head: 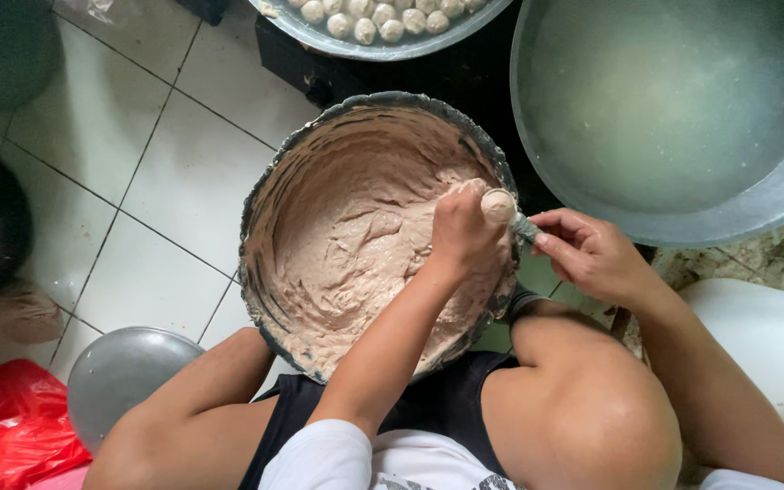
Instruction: The person sits on the floor with a large bowl of meat paste on their lap, scoops portions of paste with a spoon, shapes them into balls by hand, and drops the balls into a pot of water. Later they use a skimmer to transfer cooked balls into a strainer basket.
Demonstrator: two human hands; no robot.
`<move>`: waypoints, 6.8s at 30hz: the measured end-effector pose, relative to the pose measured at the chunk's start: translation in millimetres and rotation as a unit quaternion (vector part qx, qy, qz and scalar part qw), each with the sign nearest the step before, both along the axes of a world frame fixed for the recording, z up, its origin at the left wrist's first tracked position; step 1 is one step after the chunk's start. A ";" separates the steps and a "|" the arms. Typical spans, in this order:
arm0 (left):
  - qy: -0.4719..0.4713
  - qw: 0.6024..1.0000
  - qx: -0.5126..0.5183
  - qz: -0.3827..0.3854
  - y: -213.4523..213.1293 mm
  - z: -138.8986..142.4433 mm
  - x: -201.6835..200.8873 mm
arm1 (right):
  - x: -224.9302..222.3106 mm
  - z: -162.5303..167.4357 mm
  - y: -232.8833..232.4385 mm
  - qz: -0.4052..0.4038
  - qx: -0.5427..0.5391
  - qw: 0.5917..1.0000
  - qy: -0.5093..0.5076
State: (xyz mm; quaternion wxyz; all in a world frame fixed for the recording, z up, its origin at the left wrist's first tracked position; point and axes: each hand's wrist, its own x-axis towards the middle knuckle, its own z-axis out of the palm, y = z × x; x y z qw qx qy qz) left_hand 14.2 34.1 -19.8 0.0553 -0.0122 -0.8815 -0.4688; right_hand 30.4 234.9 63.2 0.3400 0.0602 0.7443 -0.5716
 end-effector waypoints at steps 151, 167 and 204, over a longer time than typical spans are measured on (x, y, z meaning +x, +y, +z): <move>-0.263 0.900 0.220 -0.270 -217.8 91.8 22.2 | -370.5 191.7 -545.5 0.014 0.080 0.980 0.184; -0.251 0.914 0.200 -0.248 -194.7 77.9 22.4 | -359.6 208.2 -499.0 0.094 0.242 0.913 0.313; -0.259 0.899 0.214 -0.280 -205.8 81.0 25.9 | -323.1 171.7 -500.3 0.038 0.177 0.874 0.451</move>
